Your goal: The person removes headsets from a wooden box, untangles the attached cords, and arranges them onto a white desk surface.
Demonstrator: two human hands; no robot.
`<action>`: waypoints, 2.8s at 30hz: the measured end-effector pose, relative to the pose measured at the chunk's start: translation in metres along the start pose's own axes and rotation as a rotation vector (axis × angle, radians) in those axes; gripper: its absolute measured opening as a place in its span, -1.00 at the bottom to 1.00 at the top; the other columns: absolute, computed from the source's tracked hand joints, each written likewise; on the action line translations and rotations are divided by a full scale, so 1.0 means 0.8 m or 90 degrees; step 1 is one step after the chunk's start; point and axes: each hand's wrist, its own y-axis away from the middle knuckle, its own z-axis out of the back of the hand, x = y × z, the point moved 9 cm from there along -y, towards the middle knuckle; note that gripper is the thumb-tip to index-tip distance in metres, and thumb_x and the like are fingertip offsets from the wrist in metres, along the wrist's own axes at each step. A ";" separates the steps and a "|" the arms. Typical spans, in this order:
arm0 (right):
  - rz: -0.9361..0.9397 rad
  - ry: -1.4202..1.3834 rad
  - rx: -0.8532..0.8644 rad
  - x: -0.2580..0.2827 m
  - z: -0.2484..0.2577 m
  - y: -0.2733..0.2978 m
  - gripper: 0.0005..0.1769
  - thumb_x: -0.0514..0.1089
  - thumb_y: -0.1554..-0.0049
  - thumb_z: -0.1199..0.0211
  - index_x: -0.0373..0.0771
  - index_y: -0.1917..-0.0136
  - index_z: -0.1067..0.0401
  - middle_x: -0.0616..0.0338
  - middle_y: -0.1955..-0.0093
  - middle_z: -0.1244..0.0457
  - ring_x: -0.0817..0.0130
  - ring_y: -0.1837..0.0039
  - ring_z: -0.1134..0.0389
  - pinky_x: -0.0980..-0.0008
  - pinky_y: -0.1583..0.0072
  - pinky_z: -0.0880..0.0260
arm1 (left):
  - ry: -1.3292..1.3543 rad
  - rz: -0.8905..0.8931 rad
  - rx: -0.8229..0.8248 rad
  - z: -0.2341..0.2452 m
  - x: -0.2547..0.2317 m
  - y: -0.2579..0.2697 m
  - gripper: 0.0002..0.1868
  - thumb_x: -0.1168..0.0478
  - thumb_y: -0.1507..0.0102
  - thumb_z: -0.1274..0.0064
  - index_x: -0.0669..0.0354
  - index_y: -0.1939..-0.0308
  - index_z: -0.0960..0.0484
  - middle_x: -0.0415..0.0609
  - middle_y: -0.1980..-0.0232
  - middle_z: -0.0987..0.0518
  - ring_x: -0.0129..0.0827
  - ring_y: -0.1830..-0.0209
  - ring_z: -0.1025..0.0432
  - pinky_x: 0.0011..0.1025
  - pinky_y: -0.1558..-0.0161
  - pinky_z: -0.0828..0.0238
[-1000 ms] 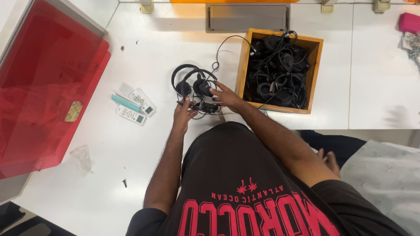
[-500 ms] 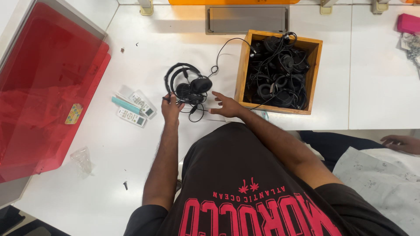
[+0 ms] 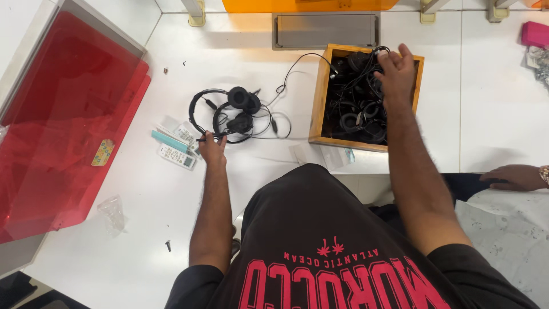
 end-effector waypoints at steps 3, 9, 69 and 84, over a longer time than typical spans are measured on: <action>-0.040 0.083 -0.024 -0.019 0.022 -0.012 -0.11 -0.01 -0.22 -0.44 -0.28 -0.60 -0.02 -0.07 -0.47 -0.27 0.30 -0.37 -0.37 0.39 -0.14 -0.50 | 0.004 0.058 -0.016 0.011 0.001 -0.003 -0.58 0.13 -0.36 0.05 0.24 -0.24 -0.34 0.12 -0.16 -0.41 0.09 0.00 -0.55 -0.13 0.00 -0.71; 0.036 0.376 0.061 -0.046 -0.019 -0.012 -0.01 0.03 -0.12 -0.54 -0.19 -0.64 -0.10 -0.08 -0.44 -0.28 0.23 -0.33 -0.40 0.32 -0.28 -0.46 | -0.203 0.050 -0.057 0.027 0.002 0.019 -0.35 0.12 -0.25 -0.23 0.25 -0.32 -0.29 0.03 -0.14 -0.49 -0.16 -0.02 -0.45 -0.23 0.13 -0.58; 0.195 0.592 0.065 0.038 -0.034 0.039 -0.24 0.04 0.21 -0.71 -0.15 -0.17 -0.42 -0.18 -0.58 0.07 -0.16 -0.46 -0.16 -0.04 -0.34 -0.36 | -0.824 -0.532 0.170 -0.173 -0.081 0.177 -0.13 -0.05 -0.15 -0.34 0.25 -0.43 -0.37 0.40 -0.46 -0.30 0.25 -0.44 -0.19 0.09 -0.41 -0.14; 0.355 0.048 0.177 0.171 -0.022 0.078 -0.45 -0.35 -0.16 -0.50 -0.28 -0.28 -0.23 0.00 -0.22 -0.39 0.20 -0.32 -0.53 0.24 -0.41 -0.52 | -0.771 -0.524 0.376 -0.273 -0.082 0.252 -0.32 0.00 -0.23 -0.29 0.17 -0.36 -0.46 0.31 -0.52 -0.26 0.17 -0.50 -0.13 0.02 -0.44 -0.10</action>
